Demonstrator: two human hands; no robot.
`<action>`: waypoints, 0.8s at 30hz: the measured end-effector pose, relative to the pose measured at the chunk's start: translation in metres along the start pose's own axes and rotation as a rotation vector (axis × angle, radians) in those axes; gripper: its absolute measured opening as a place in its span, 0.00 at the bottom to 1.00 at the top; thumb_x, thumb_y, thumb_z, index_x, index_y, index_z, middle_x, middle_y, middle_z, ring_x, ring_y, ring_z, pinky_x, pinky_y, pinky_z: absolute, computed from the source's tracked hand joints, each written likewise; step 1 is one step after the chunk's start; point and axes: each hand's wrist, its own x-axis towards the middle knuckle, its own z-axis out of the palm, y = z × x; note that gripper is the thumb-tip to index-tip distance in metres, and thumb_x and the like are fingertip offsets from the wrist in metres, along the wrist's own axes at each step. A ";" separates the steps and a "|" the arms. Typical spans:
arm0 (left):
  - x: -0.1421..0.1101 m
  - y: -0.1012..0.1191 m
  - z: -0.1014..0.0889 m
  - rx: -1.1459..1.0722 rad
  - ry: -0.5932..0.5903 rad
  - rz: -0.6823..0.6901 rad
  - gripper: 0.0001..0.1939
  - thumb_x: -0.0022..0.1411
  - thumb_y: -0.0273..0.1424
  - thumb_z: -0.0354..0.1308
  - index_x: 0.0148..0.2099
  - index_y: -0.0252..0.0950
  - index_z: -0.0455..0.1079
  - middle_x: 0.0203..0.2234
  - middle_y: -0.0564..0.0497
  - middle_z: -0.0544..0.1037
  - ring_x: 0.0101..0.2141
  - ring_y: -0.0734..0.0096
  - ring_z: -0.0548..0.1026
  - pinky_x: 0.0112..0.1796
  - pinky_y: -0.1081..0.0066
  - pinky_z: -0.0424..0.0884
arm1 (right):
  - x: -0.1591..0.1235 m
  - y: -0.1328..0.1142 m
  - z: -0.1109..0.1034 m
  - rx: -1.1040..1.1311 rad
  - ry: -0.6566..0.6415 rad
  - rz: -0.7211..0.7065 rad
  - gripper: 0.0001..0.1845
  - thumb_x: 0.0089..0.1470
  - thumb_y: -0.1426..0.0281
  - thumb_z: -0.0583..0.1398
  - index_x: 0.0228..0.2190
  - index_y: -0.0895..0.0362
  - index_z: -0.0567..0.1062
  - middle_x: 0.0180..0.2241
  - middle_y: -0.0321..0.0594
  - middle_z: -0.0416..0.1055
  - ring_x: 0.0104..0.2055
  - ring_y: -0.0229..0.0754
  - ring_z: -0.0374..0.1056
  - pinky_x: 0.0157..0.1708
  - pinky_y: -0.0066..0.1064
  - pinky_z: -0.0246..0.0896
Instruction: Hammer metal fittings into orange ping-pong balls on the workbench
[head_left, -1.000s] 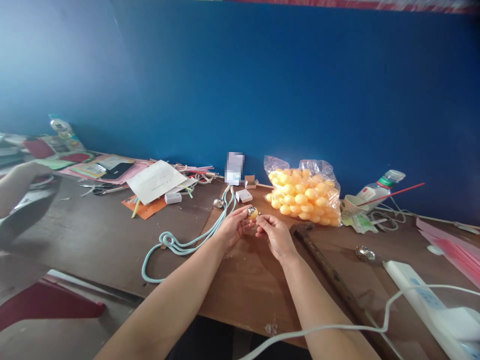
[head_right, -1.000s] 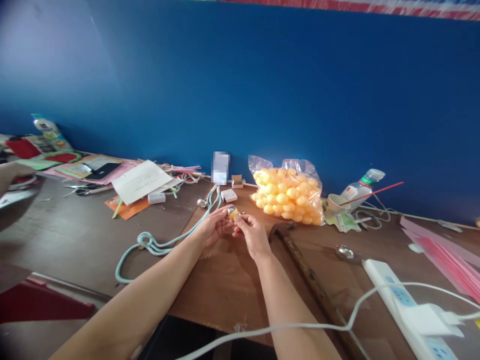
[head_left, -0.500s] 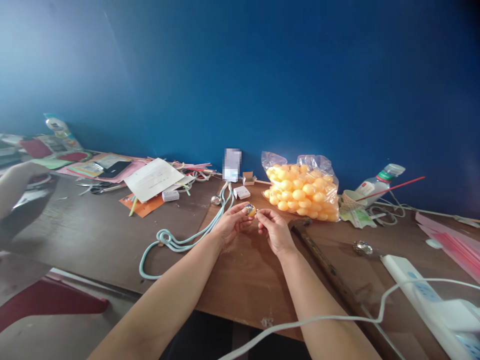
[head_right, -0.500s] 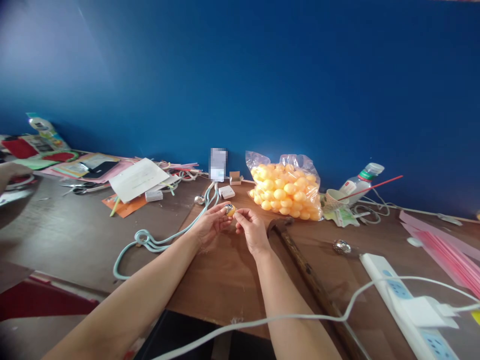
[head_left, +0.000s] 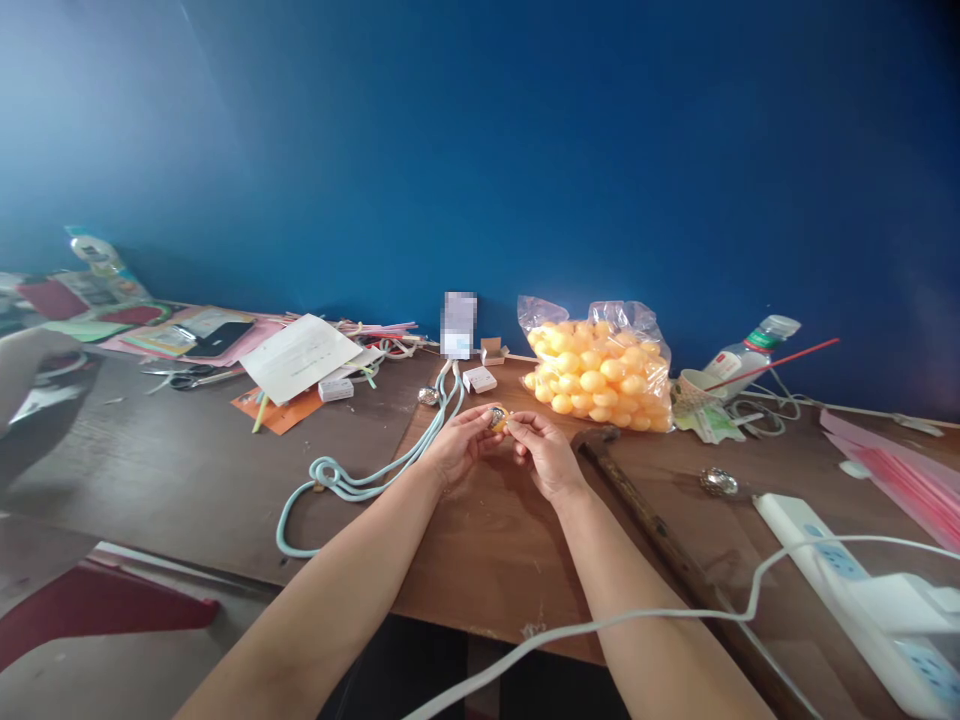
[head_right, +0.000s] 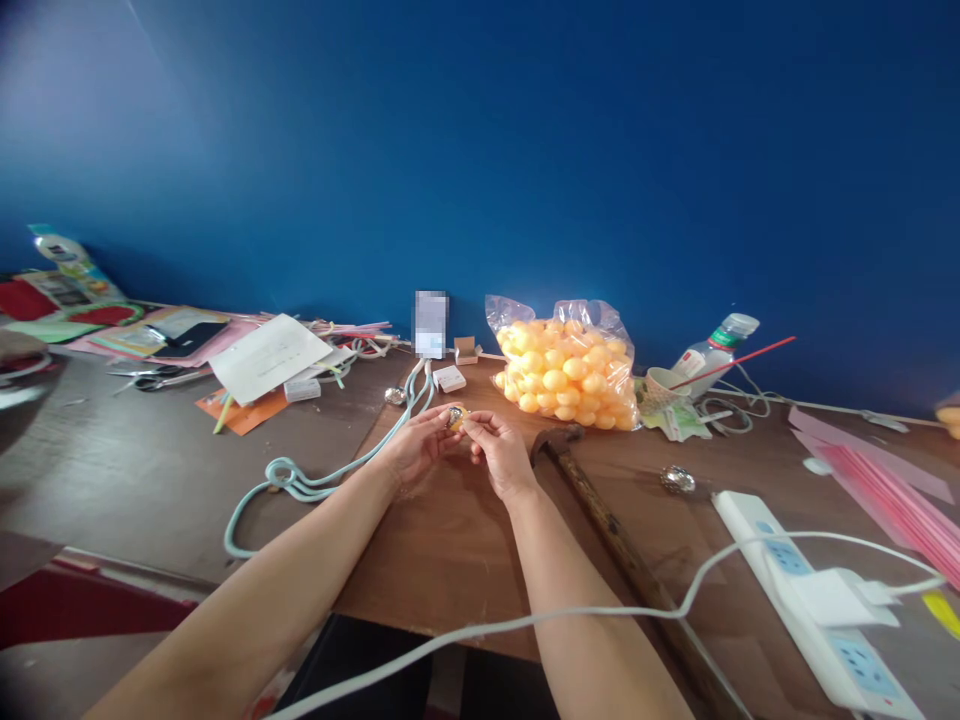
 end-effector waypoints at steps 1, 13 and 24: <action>0.000 0.000 0.000 0.003 0.000 -0.003 0.10 0.58 0.26 0.61 0.44 0.30 0.74 0.37 0.44 0.78 0.32 0.74 0.76 0.39 0.72 0.73 | 0.000 0.000 0.000 0.010 -0.005 0.012 0.16 0.38 0.61 0.70 0.29 0.54 0.75 0.26 0.33 0.73 0.19 0.29 0.56 0.16 0.23 0.51; 0.001 -0.002 -0.001 0.044 0.014 -0.002 0.13 0.57 0.27 0.63 0.46 0.31 0.75 0.38 0.43 0.78 0.32 0.73 0.76 0.38 0.72 0.74 | 0.000 -0.001 -0.003 0.088 -0.017 0.114 0.17 0.37 0.64 0.71 0.29 0.56 0.75 0.27 0.32 0.72 0.18 0.26 0.53 0.15 0.19 0.44; -0.001 -0.001 0.002 0.087 0.008 0.006 0.15 0.56 0.29 0.65 0.46 0.30 0.75 0.38 0.42 0.79 0.32 0.73 0.77 0.37 0.73 0.73 | 0.003 0.002 -0.008 0.146 -0.039 0.155 0.15 0.37 0.66 0.72 0.28 0.56 0.76 0.26 0.32 0.71 0.19 0.25 0.52 0.16 0.19 0.44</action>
